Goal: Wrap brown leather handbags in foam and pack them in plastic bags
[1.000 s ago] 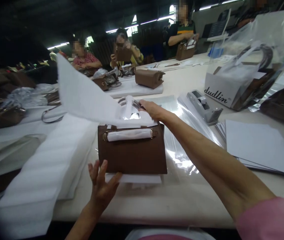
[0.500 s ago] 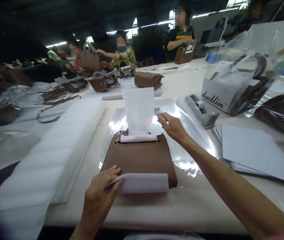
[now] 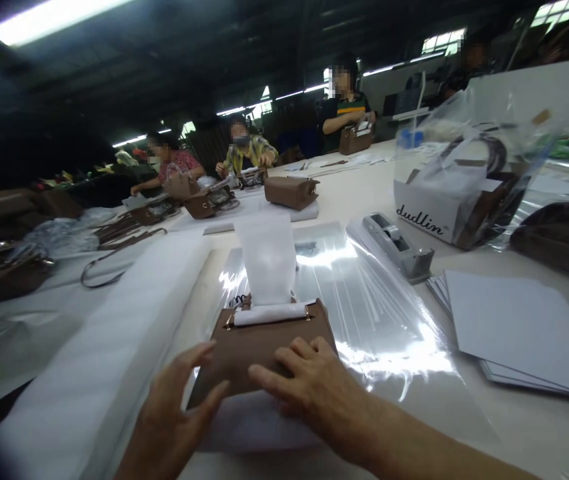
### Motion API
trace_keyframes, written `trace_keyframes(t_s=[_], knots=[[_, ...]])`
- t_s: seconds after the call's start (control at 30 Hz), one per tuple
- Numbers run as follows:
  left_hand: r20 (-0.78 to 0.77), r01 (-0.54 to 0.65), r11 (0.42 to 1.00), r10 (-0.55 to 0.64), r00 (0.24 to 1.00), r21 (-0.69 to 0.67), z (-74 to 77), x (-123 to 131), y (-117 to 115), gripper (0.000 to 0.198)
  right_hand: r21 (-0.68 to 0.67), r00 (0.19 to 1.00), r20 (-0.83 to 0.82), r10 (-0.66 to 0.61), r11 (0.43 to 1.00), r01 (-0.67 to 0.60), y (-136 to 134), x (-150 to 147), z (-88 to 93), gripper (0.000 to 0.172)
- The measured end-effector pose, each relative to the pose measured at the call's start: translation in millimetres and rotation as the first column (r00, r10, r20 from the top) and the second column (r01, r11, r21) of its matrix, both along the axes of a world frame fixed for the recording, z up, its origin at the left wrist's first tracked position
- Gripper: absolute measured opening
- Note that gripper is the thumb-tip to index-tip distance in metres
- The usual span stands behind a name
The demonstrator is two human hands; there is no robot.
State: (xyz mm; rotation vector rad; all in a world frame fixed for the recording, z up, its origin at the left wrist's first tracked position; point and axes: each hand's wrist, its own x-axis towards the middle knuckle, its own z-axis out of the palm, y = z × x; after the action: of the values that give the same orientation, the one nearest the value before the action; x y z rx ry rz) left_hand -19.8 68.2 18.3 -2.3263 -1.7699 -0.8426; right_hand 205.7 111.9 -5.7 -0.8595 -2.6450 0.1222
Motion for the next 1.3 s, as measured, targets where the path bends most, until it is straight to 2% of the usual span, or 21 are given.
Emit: trace_keyframes(t_s=[0.07,0.13,0.17,0.2,0.27,0.33,0.4,0.47,0.6,0.7,0.77,0.83,0.9,0.97,1.03,1.1,1.13,1.2,1.23,1.3], knots=[[-0.06,0.005,0.99,0.004,0.998,0.14,34.8,8.0,48.1,0.052,0.056,0.999,0.03,0.013,0.998,-0.015,-0.7,-1.4,1.3,0.047],[-0.169,0.024,0.983,0.007,0.986,0.181,67.1,23.7,105.4,0.072,0.157,1.0,0.017,0.014,0.987,-0.016,-3.6,-5.1,1.8,0.031],[-0.237,0.065,0.987,-0.027,0.971,0.15,80.0,33.2,133.4,0.081,0.227,1.0,-0.01,0.015,0.974,-0.012,-5.7,-7.8,1.3,0.023],[-0.297,0.117,0.99,-0.087,0.951,0.084,90.0,42.6,158.9,0.081,0.31,0.998,-0.064,0.018,0.951,0.002,-8.1,-11.0,0.3,0.017],[-0.397,0.211,0.967,-0.251,0.883,-0.142,101.1,58.8,196.6,0.059,0.451,0.984,-0.175,0.042,0.892,0.042,-13.0,-17.2,-3.9,0.021],[-0.43,0.24,0.932,-0.341,0.836,-0.274,103.1,68.7,212.4,0.039,0.504,0.971,-0.232,0.065,0.861,0.063,-16.7,-20.9,-10.4,0.032],[-0.431,0.252,0.924,-0.36,0.828,-0.287,100.3,72.3,207.4,0.035,0.5,0.972,-0.217,0.089,0.866,0.032,-18.4,-20.4,-18.6,0.036],[-0.408,0.295,0.916,-0.388,0.826,-0.273,96.0,72.7,187.7,0.034,0.477,0.979,-0.183,0.094,0.879,0.005,-19.1,-16.1,-27.4,0.033],[-0.313,0.399,0.841,-0.515,0.798,-0.365,82.9,75.2,127.9,0.023,0.432,0.988,-0.147,0.049,0.902,0.02,-22.9,-8.1,-37.9,0.027],[-0.243,0.462,0.771,-0.596,0.765,-0.438,62.9,76.3,82.1,0.011,0.325,0.98,-0.194,0.033,0.945,0.032,-28.2,-9.6,-36.3,0.026],[-0.176,0.533,0.772,-0.611,0.772,-0.346,42.7,73.4,57.1,0.02,0.24,0.966,-0.256,0.039,0.971,0.024,-31.6,-13.1,-35.7,0.025],[-0.126,0.578,0.798,-0.6,0.79,-0.171,18.1,69.0,39.2,0.03,0.202,0.948,-0.315,0.043,0.979,0.023,-33.4,-16.6,-38.7,0.023],[-0.1,0.558,0.829,-0.558,0.824,-0.021,-7.5,65.8,28.6,0.036,0.194,0.948,-0.316,0.035,0.981,0.029,-31.4,-18.0,-43.6,0.019],[-0.059,0.49,0.871,-0.487,0.871,0.042,-28.5,65.6,24.4,0.034,0.158,0.968,-0.245,0.057,0.987,-0.018,-25.0,-15.3,-45.7,0.014],[-0.003,0.417,0.909,-0.417,0.909,0.027,-40.4,67.8,24.2,0.031,0.1,0.972,-0.206,0.117,0.99,-0.099,-16.4,-7.1,-42.0,0.016],[0.023,0.392,0.92,-0.392,0.92,-0.007,-42.9,70.6,25.2,0.031,0.046,0.958,-0.241,0.153,0.988,-0.146,-10.0,5.6,-34.2,0.024],[0.022,0.393,0.919,-0.393,0.919,-0.017,-42.0,71.6,25.3,0.033,0.011,0.955,-0.271,0.122,0.992,-0.124,-8.8,12.5,-30.2,0.027],[-0.002,0.403,0.915,-0.403,0.915,-0.004,-39.6,72.2,24.3,0.035,-0.1,0.941,-0.339,-0.022,0.995,-0.013,-10.9,24.5,-24.7,0.036],[-0.027,0.408,0.913,-0.407,0.913,0.02,-39.1,71.6,23.3,0.034,-0.181,0.92,-0.374,-0.12,0.982,0.054,-13.6,28.8,-23.5,0.039],[-0.097,0.418,0.905,-0.411,0.907,0.083,-40.4,69.4,20.7,0.029,-0.371,0.849,-0.422,-0.318,0.915,0.159,-20.3,32.8,-23.9,0.037]])
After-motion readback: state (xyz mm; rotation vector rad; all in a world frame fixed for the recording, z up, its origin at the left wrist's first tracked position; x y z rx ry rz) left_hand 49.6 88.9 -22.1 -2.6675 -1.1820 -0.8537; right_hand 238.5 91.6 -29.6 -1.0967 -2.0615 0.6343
